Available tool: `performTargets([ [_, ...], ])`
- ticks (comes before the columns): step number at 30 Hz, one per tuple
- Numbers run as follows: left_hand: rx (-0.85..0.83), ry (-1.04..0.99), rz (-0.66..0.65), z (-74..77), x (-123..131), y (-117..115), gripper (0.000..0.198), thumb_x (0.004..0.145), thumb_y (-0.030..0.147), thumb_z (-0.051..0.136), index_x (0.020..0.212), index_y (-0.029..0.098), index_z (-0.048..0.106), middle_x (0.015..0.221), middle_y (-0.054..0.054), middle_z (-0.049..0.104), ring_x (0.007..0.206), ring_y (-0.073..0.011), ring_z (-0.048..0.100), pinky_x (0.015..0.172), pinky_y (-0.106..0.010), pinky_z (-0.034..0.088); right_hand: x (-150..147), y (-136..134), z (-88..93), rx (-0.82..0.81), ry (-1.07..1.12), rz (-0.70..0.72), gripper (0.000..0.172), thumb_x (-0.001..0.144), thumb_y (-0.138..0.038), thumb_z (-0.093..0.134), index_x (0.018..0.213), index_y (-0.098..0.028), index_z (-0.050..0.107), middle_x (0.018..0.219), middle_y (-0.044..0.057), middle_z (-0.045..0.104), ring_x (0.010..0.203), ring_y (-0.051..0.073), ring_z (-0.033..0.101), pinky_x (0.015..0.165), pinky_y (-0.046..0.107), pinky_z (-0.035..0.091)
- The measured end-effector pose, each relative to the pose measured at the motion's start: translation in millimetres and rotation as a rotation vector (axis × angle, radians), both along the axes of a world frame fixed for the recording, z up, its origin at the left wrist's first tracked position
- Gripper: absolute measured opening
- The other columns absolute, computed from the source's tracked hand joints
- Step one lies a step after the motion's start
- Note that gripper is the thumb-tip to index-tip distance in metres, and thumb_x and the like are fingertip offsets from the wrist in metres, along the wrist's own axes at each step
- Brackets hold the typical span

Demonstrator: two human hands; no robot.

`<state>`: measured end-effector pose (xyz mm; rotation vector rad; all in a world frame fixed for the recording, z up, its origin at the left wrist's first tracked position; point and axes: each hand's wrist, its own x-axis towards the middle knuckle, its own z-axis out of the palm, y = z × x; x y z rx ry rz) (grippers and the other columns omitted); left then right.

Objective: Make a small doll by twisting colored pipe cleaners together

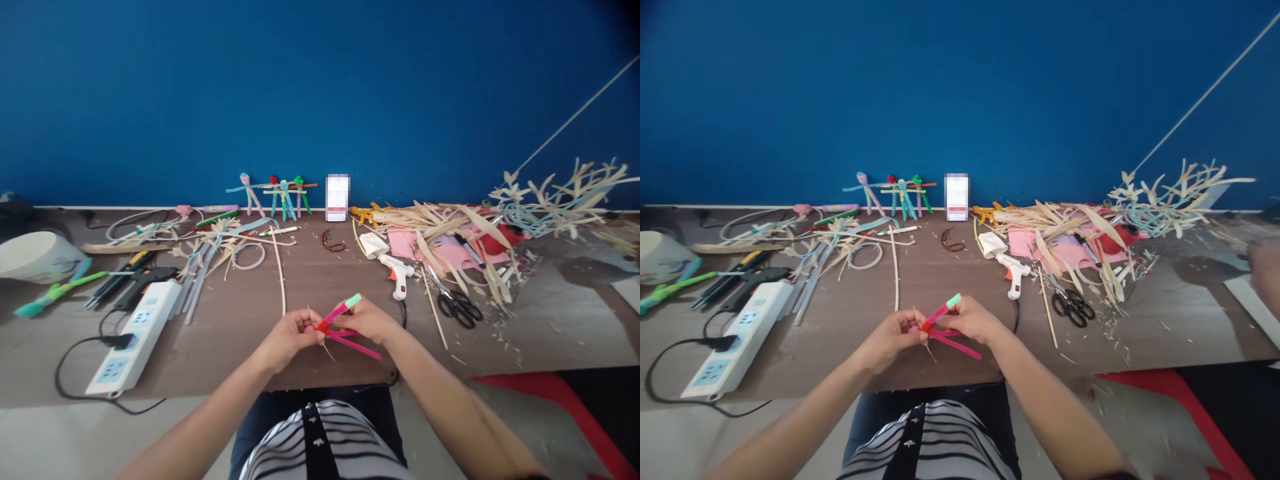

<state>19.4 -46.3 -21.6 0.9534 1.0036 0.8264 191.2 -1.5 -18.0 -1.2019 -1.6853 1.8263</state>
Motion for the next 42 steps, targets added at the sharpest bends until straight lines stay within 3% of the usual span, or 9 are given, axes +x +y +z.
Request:
performTargets([
  [6,-0.007,-0.091,0.082,-1.8,1,0,0.018,0.057,0.018,0.069,0.067,0.014,0.055,0.058,0.003,0.054,0.054,-0.0076,0.046,0.057,-0.019,0.034,-7,6,-12.4,-0.32,0.252,-0.016,0.023,0.06,-0.031,0.067,0.065,-0.011,0.056,0.044,-0.005,0.053,0.037,0.005,0.043,0.039,0.017,0.029],
  [13,0.248,0.069,0.188,3.7,2,0,0.011,0.059,0.016,0.067,0.065,0.015,0.059,0.078,-0.002,0.057,0.072,-0.0123,0.051,0.07,-0.022,0.037,-12,-3,-27.3,-0.603,0.381,0.003,0.027,0.063,-0.039,0.062,0.064,-0.014,0.052,0.03,-0.007,0.043,0.027,0.006,0.036,0.034,0.019,0.024],
  [17,0.159,0.013,0.196,-0.6,3,1,0.013,0.063,0.02,0.065,0.07,0.016,0.055,0.061,0.001,0.057,0.058,-0.0114,0.052,0.061,-0.023,0.038,-16,-15,-32.0,-0.664,0.43,0.019,0.025,0.064,-0.037,0.062,0.064,-0.014,0.052,0.03,-0.01,0.036,0.029,0.003,0.026,0.036,0.018,0.02],
  [23,0.132,0.086,0.302,-8.4,2,4,0.014,0.064,0.021,0.064,0.072,0.015,0.054,0.059,0.003,0.053,0.054,-0.0085,0.047,0.057,-0.02,0.036,-19,-32,-26.0,-0.387,0.295,-0.213,0.03,0.068,-0.041,0.059,0.077,-0.013,0.059,0.036,-0.009,0.036,0.035,0.003,0.022,0.038,0.018,0.014],
  [26,0.122,0.105,0.331,-10.7,2,4,0.014,0.064,0.021,0.063,0.073,0.015,0.055,0.059,0.004,0.052,0.052,-0.0072,0.044,0.054,-0.019,0.034,-20,-36,-26.4,-0.199,0.153,-0.251,0.025,0.07,-0.038,0.056,0.078,-0.014,0.061,0.049,-0.004,0.048,0.041,0.005,0.034,0.04,0.018,0.022],
  [29,0.115,0.092,0.399,-11.9,5,3,0.015,0.063,0.022,0.064,0.073,0.015,0.056,0.061,0.005,0.051,0.051,-0.0059,0.041,0.053,-0.018,0.032,-21,-39,-29.5,0.056,0.069,-0.346,0.02,0.07,-0.03,0.058,0.084,-0.016,0.06,0.07,0.002,0.059,0.06,0.011,0.05,0.054,0.023,0.038],
  [32,0.107,0.084,0.462,-12.7,8,4,0.015,0.063,0.023,0.064,0.073,0.015,0.056,0.06,0.005,0.05,0.05,-0.0051,0.039,0.051,-0.017,0.031,-22,-44,-28.6,0.359,0.003,-0.445,0.011,0.073,-0.024,0.055,0.081,-0.018,0.06,0.082,0.005,0.06,0.077,0.016,0.053,0.073,0.029,0.04],
  [36,0.1,0.04,0.503,-13.7,13,4,0.016,0.062,0.022,0.064,0.074,0.015,0.056,0.058,0.005,0.053,0.051,-0.0061,0.044,0.052,-0.018,0.033,-23,-50,-22.8,0.622,-0.112,-0.427,0.01,0.075,-0.018,0.052,0.069,-0.019,0.06,0.075,0.003,0.058,0.078,0.017,0.05,0.074,0.03,0.038],
  [42,-0.016,-0.209,0.578,-10.5,22,5,0.019,0.058,0.02,0.067,0.07,0.014,0.055,0.057,0.002,0.059,0.055,-0.008,0.052,0.056,-0.018,0.038,-30,-55,-24.2,0.75,-0.2,-0.378,0.011,0.075,-0.014,0.05,0.068,-0.018,0.057,0.068,0.001,0.056,0.071,0.015,0.047,0.067,0.028,0.036],
])
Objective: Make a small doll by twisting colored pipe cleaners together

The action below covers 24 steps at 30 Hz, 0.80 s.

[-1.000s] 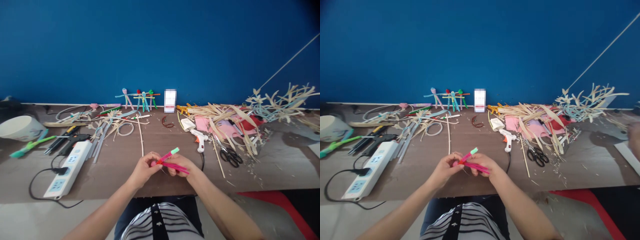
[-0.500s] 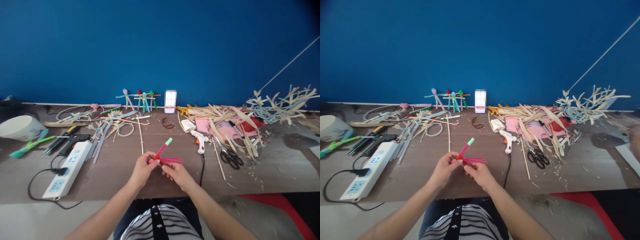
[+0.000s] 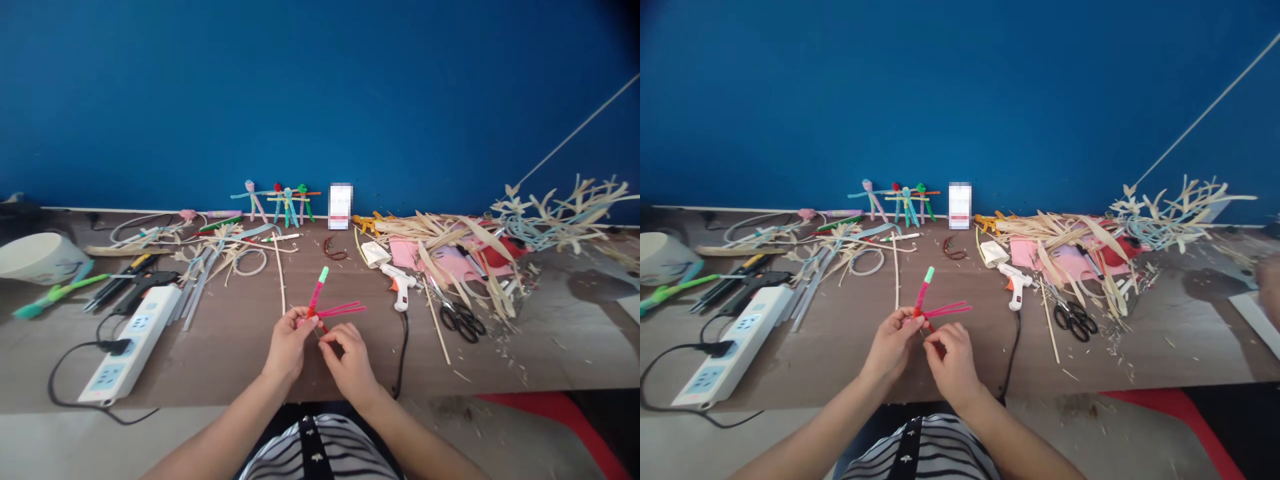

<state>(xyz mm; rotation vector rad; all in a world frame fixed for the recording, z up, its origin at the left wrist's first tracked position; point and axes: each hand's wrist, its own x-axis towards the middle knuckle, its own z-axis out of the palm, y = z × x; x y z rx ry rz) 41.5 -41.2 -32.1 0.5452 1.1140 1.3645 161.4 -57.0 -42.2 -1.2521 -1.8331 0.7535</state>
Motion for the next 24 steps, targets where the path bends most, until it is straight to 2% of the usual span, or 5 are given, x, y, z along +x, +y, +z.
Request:
performTargets([
  [3,-0.045,-0.15,-0.009,-1.1,0,1,0.022,0.055,0.02,0.069,0.069,0.014,0.054,0.056,0.003,0.058,0.054,-0.0071,0.052,0.054,-0.017,0.039,1,0,0.1,0.049,-0.037,0.043,0.011,0.076,-0.015,0.05,0.069,-0.018,0.058,0.068,0.002,0.055,0.071,0.016,0.046,0.068,0.029,0.036],
  [7,-0.047,-0.158,-0.059,-6.1,-5,2,0.02,0.058,0.018,0.068,0.069,0.013,0.053,0.054,0.003,0.056,0.05,-0.0055,0.051,0.052,-0.016,0.038,9,6,4.0,0.056,0.019,0.027,0.011,0.077,-0.02,0.05,0.074,-0.019,0.061,0.071,0.003,0.056,0.073,0.016,0.049,0.069,0.029,0.038],
  [10,-0.013,-0.08,-0.077,-8.1,-7,1,0.018,0.061,0.017,0.067,0.072,0.013,0.053,0.056,0.004,0.056,0.051,-0.005,0.051,0.054,-0.015,0.037,14,14,4.0,-0.03,0.103,-0.04,0.011,0.078,-0.022,0.049,0.079,-0.019,0.059,0.08,0.004,0.059,0.08,0.017,0.053,0.074,0.03,0.04],
  [13,0.024,0.023,-0.099,-8.6,-6,-1,0.015,0.064,0.019,0.064,0.074,0.014,0.054,0.057,0.003,0.057,0.054,-0.0058,0.051,0.057,-0.016,0.038,13,18,2.3,-0.2,0.105,0.05,0.015,0.078,-0.023,0.048,0.087,-0.018,0.058,0.082,0.004,0.063,0.076,0.016,0.056,0.071,0.027,0.042],
  [24,0.096,0.569,-0.148,-8.4,-12,-1,0.013,0.065,0.025,0.058,0.072,0.014,0.057,0.059,0.003,0.052,0.052,-0.0081,0.044,0.052,-0.019,0.036,11,17,35.4,-0.021,-0.466,0.144,0.014,0.081,-0.019,0.043,0.081,-0.019,0.056,0.078,0.003,0.059,0.068,0.014,0.053,0.061,0.024,0.035],
])
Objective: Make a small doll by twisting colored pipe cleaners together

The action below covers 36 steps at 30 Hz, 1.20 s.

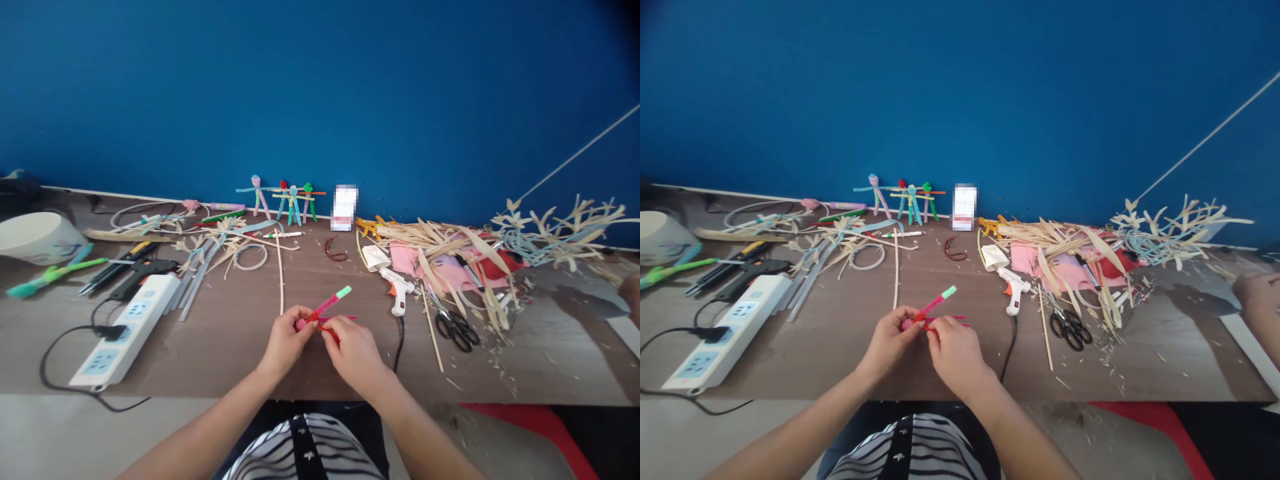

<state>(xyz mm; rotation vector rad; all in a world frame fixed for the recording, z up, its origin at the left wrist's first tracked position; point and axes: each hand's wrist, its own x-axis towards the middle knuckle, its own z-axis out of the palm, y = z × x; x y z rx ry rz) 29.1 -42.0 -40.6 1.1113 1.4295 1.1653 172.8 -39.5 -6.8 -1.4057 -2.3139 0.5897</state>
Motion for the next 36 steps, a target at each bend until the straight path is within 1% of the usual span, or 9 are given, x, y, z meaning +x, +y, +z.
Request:
performTargets([
  [5,-0.063,-0.063,-0.135,6.4,-4,1,0.011,0.065,0.023,0.059,0.071,0.014,0.055,0.059,0.002,0.056,0.053,-0.0092,0.047,0.054,-0.02,0.036,6,18,5.6,-0.01,0.148,0.033,0.012,0.078,-0.019,0.048,0.077,-0.019,0.061,0.083,0.005,0.059,0.082,0.017,0.051,0.072,0.027,0.036],
  [10,-0.102,-0.171,-0.285,9.4,-9,1,0.012,0.063,0.021,0.061,0.068,0.015,0.052,0.058,0.002,0.058,0.055,-0.0101,0.05,0.057,-0.021,0.037,9,39,-7.2,-0.638,0.497,-0.036,0.007,0.068,-0.021,0.056,0.066,-0.015,0.06,0.056,-0.001,0.057,0.053,0.011,0.05,0.053,0.023,0.038],
  [13,-0.057,-0.106,-0.327,9.0,-11,3,0.01,0.065,0.021,0.06,0.069,0.015,0.053,0.06,0.002,0.057,0.057,-0.0103,0.05,0.057,-0.021,0.036,10,46,-14.4,-0.938,0.715,-0.084,0.012,0.059,-0.022,0.064,0.061,-0.014,0.055,0.045,-0.005,0.051,0.042,0.008,0.046,0.045,0.021,0.036],
  [17,0.15,0.057,-0.316,14.3,-15,5,0.004,0.067,0.018,0.057,0.07,0.016,0.057,0.073,-0.002,0.058,0.067,-0.013,0.052,0.063,-0.023,0.038,11,49,-20.7,-1.199,0.894,-0.06,0.021,0.055,-0.027,0.066,0.064,-0.014,0.053,0.043,-0.003,0.055,0.036,0.008,0.046,0.039,0.02,0.034],
  [20,0.258,0.051,-0.344,20.9,-17,6,0.003,0.069,0.017,0.056,0.07,0.016,0.059,0.081,-0.005,0.058,0.075,-0.0153,0.053,0.069,-0.026,0.039,10,48,-24.1,-1.354,0.96,-0.032,0.017,0.058,-0.024,0.063,0.065,-0.015,0.05,0.039,-0.005,0.053,0.033,0.008,0.045,0.037,0.019,0.034],
  [25,0.171,-0.2,-0.284,15.2,-14,5,0.009,0.067,0.022,0.061,0.069,0.016,0.055,0.076,-0.005,0.06,0.071,-0.0153,0.055,0.068,-0.027,0.042,3,40,-30.2,-1.516,1.016,-0.085,0.01,0.071,-0.024,0.053,0.067,-0.016,0.049,0.034,-0.009,0.042,0.029,0.007,0.038,0.037,0.021,0.033],
  [29,0.063,-0.385,-0.127,-0.8,-6,5,0.015,0.067,0.023,0.061,0.074,0.016,0.05,0.062,0.002,0.056,0.058,-0.0104,0.052,0.06,-0.023,0.041,-6,26,-37.4,-1.434,1.045,-0.083,0.021,0.075,-0.035,0.049,0.069,-0.016,0.05,0.033,-0.01,0.038,0.029,0.006,0.033,0.037,0.02,0.03],
  [33,0.02,-0.301,0.02,-6.6,-2,5,0.014,0.069,0.023,0.058,0.077,0.016,0.049,0.059,0.005,0.051,0.051,-0.0073,0.046,0.053,-0.019,0.037,-16,10,-40.3,-1.088,0.974,-0.138,0.022,0.075,-0.039,0.048,0.072,-0.017,0.049,0.034,-0.011,0.032,0.029,0.004,0.024,0.036,0.019,0.024],
  [36,0.03,-0.102,0.063,-2.7,-2,5,0.012,0.068,0.024,0.057,0.075,0.016,0.051,0.054,0.006,0.046,0.047,-0.0068,0.04,0.049,-0.018,0.033,-16,3,-33.9,-0.75,0.7,-0.105,0.017,0.078,-0.032,0.045,0.078,-0.016,0.053,0.043,-0.008,0.04,0.036,0.006,0.031,0.041,0.019,0.025],
])
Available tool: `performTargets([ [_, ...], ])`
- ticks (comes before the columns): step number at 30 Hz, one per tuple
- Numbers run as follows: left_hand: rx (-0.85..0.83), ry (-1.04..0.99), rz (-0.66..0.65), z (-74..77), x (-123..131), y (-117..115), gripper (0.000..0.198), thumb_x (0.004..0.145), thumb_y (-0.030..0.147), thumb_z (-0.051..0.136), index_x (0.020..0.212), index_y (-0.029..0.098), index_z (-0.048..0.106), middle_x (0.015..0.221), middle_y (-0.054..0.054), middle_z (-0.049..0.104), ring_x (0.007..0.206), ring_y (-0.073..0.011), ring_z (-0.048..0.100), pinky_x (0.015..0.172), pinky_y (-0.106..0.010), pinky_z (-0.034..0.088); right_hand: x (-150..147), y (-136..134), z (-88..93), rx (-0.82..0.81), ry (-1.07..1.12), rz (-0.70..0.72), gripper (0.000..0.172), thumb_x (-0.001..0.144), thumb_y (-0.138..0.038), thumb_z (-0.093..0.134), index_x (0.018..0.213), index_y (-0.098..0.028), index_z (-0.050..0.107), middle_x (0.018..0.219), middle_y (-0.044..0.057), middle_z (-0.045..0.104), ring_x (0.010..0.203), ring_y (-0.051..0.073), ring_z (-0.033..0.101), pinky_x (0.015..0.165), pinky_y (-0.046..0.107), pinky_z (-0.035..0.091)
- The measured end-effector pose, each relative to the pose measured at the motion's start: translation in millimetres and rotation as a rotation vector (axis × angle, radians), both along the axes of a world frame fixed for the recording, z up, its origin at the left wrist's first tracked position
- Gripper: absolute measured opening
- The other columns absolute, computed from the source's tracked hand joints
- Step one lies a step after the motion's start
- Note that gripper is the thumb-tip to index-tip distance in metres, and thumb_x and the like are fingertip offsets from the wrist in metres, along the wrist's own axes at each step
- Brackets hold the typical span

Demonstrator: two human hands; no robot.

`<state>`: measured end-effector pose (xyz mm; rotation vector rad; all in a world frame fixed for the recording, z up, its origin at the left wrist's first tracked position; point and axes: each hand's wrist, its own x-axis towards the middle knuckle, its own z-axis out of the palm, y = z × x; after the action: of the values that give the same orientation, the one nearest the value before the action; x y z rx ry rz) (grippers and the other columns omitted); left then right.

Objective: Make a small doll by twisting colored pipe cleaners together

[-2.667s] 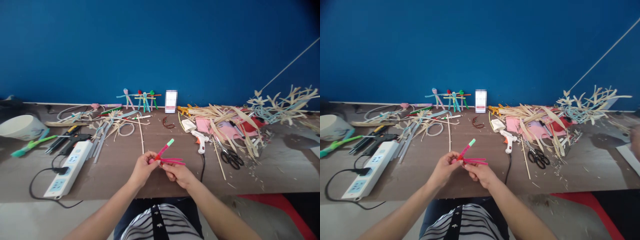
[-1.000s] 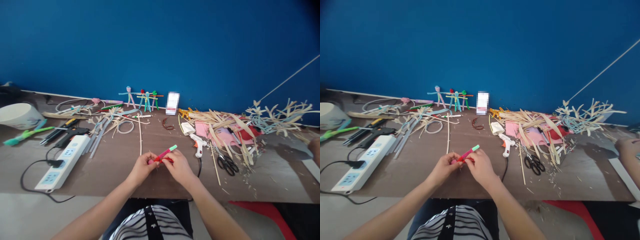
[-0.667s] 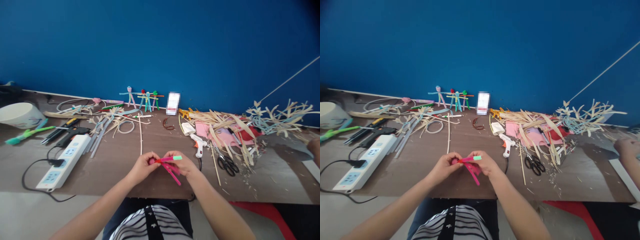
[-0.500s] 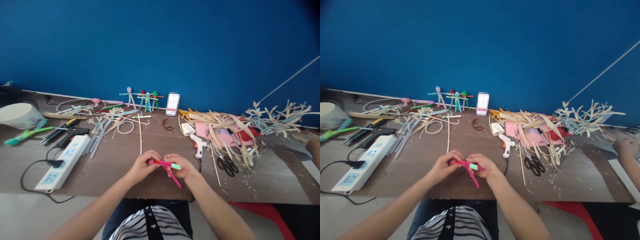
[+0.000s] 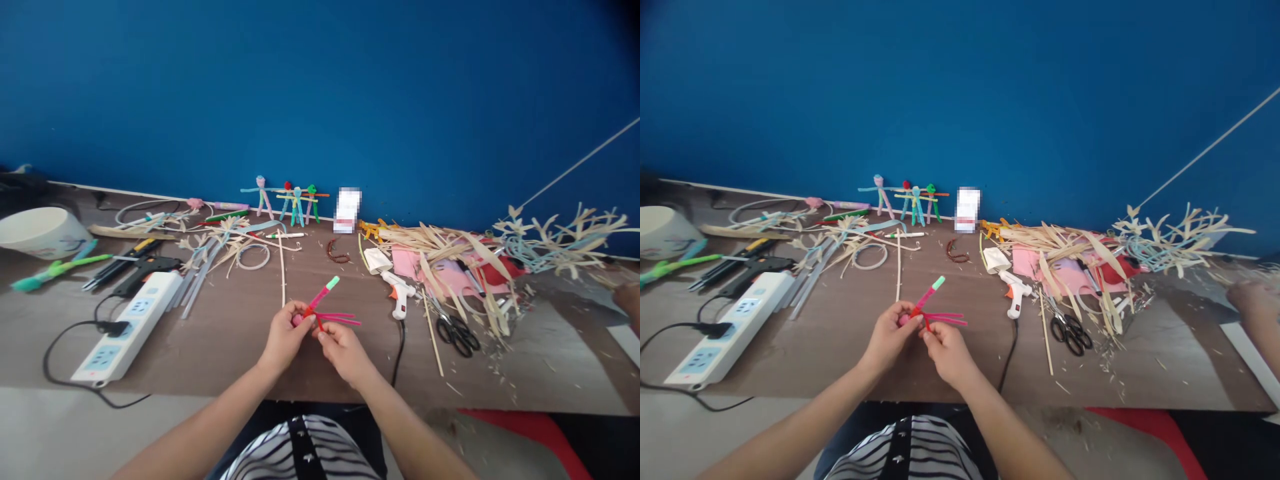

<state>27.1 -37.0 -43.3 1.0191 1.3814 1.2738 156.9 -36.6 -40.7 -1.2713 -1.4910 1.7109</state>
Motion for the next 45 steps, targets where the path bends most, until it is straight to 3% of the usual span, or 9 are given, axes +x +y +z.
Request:
performTargets([
  [5,0.066,0.269,-0.026,6.8,-2,-3,0.007,0.067,0.022,0.055,0.072,0.017,0.055,0.054,0.005,0.047,0.05,-0.009,0.041,0.052,-0.019,0.033,9,-2,23.4,0.553,-0.588,0.165,0.017,0.081,-0.023,0.042,0.08,-0.018,0.057,0.07,0.003,0.061,0.062,0.014,0.052,0.055,0.024,0.031],
  [13,0.007,0.213,-0.267,16.5,-11,-1,0.006,0.063,0.02,0.057,0.067,0.016,0.055,0.051,0.005,0.048,0.048,-0.0086,0.038,0.049,-0.019,0.029,20,17,44.0,0.716,-0.733,0.243,0.022,0.084,-0.028,0.039,0.083,-0.02,0.06,0.075,0.003,0.064,0.066,0.015,0.055,0.058,0.024,0.029],
  [16,-0.079,-0.021,-0.362,17.1,-16,0,0.013,0.063,0.023,0.061,0.068,0.016,0.051,0.054,0.003,0.053,0.05,-0.0092,0.045,0.052,-0.019,0.033,23,30,36.9,0.577,-0.549,0.192,0.024,0.081,-0.032,0.044,0.076,-0.018,0.063,0.07,0.002,0.063,0.063,0.013,0.053,0.057,0.023,0.031],
  [21,-0.107,-0.326,-0.403,11.6,-14,-2,0.021,0.06,0.022,0.067,0.068,0.016,0.049,0.056,0.005,0.051,0.051,-0.0076,0.048,0.054,-0.019,0.035,22,45,17.1,0.071,-0.056,0.223,0.023,0.071,-0.034,0.055,0.065,-0.014,0.063,0.053,-0.003,0.055,0.047,0.008,0.044,0.048,0.02,0.03],
  [25,-0.074,-0.413,-0.291,8.5,-8,-4,0.022,0.06,0.021,0.068,0.071,0.016,0.049,0.058,0.004,0.053,0.055,-0.0085,0.051,0.059,-0.021,0.038,21,42,6.0,-0.262,0.195,0.203,0.024,0.066,-0.035,0.059,0.06,-0.012,0.059,0.042,-0.005,0.046,0.035,0.004,0.032,0.037,0.019,0.02],
  [29,-0.032,-0.44,-0.178,5.6,-2,-3,0.02,0.063,0.021,0.066,0.074,0.015,0.051,0.061,0.002,0.056,0.055,-0.0097,0.053,0.058,-0.023,0.04,15,29,-0.7,-0.353,0.277,0.161,0.025,0.069,-0.037,0.056,0.063,-0.013,0.057,0.036,-0.009,0.032,0.033,0.003,0.019,0.036,0.019,0.013],
  [33,-0.015,-0.403,-0.046,1.7,2,-1,0.018,0.063,0.021,0.064,0.073,0.016,0.05,0.066,0.003,0.056,0.053,-0.0077,0.049,0.055,-0.021,0.04,7,15,0.1,-0.177,0.106,0.114,0.03,0.076,-0.041,0.044,0.067,-0.015,0.055,0.038,-0.01,0.028,0.034,0.004,0.019,0.038,0.019,0.015],
  [39,0.009,-0.009,0.021,0.6,2,-2,0.012,0.064,0.021,0.06,0.071,0.017,0.051,0.058,0.006,0.049,0.051,-0.0068,0.042,0.051,-0.018,0.034,10,-3,21.0,0.619,-0.604,0.142,0.022,0.083,-0.026,0.037,0.079,-0.018,0.058,0.064,0.002,0.058,0.056,0.013,0.049,0.054,0.024,0.028],
  [45,0.018,0.185,-0.074,8.5,-2,-4,0.008,0.063,0.019,0.059,0.067,0.016,0.053,0.056,0.006,0.048,0.05,-0.0072,0.039,0.051,-0.018,0.031,19,6,39.4,0.735,-0.706,0.133,0.019,0.083,-0.026,0.04,0.081,-0.02,0.059,0.07,0.002,0.062,0.063,0.014,0.053,0.058,0.024,0.031],
])
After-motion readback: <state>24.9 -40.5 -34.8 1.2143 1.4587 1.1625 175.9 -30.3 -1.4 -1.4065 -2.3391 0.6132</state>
